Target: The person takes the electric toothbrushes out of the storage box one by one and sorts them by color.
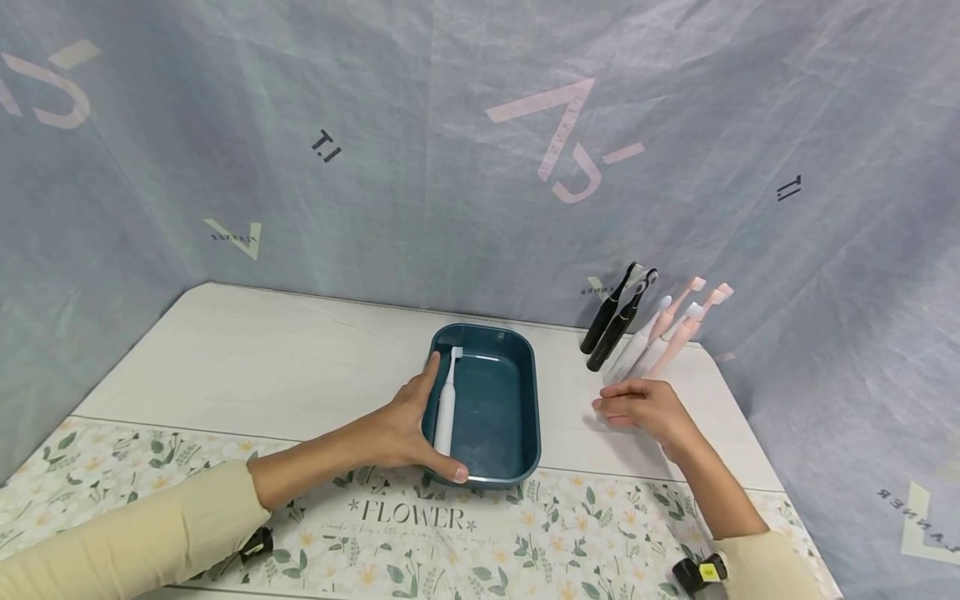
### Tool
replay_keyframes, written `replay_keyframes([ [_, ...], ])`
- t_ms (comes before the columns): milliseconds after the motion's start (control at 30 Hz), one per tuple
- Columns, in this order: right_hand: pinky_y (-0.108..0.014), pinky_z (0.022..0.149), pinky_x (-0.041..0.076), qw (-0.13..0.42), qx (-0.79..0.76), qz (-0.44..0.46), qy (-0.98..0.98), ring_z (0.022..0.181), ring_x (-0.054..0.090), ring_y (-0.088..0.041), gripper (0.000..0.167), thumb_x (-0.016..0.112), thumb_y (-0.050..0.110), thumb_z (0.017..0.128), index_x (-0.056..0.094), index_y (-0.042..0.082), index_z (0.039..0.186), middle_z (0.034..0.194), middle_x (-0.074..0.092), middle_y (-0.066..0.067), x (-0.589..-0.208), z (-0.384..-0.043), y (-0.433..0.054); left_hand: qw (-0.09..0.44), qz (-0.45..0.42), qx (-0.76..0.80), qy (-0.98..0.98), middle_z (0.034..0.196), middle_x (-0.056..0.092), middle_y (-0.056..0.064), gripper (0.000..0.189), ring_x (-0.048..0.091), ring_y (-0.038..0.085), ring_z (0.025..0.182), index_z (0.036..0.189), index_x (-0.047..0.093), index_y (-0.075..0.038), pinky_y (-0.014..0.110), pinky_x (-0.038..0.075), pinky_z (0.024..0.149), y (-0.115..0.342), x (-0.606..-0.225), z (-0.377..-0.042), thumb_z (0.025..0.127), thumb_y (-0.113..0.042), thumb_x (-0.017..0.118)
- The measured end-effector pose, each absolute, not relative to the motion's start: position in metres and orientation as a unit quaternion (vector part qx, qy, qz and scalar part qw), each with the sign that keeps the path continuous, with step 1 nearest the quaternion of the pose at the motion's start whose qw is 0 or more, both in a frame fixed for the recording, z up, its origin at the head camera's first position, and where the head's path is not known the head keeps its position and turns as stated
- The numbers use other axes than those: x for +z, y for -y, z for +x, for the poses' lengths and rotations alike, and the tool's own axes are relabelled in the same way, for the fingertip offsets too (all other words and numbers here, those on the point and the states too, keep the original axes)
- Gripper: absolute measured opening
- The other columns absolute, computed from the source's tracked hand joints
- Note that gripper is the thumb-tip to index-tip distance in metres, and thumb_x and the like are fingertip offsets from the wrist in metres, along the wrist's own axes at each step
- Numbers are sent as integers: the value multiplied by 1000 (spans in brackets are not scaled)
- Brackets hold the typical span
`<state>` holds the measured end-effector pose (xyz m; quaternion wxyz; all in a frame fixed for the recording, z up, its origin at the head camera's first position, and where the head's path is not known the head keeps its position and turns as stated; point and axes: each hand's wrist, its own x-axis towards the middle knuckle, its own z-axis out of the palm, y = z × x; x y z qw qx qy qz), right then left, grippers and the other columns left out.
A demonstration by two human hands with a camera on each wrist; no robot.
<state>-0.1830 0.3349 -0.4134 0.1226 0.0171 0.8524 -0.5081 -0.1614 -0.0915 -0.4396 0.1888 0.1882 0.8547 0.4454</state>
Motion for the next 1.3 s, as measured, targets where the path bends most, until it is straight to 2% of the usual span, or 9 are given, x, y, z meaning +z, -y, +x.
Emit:
replay_keyframes([
  [467,-40,99,68,121,-496,6,-860,111,83,-23,49,79,24,107,70,-10,142,133,81,-20,-408,-188,-318,193,188,448,-853,189,-8,27,178,1,53,176,180,-23,-25,80,27,132,90,-438,-162,66,-57,110],
  [1000,-38,101,68,114,-526,5,-843,115,82,-21,49,80,23,107,70,-8,142,137,79,-20,-403,-194,-295,195,182,449,-853,189,-8,26,177,0,53,176,180,-23,-27,81,26,131,91,-438,-162,66,-57,109],
  [1300,-32,99,67,106,-558,-5,-823,108,83,-14,50,77,18,108,65,-11,147,131,82,-15,-399,-200,-279,196,185,449,-852,189,-9,27,177,-1,53,176,180,-23,-27,82,26,131,92,-438,-162,66,-57,109],
])
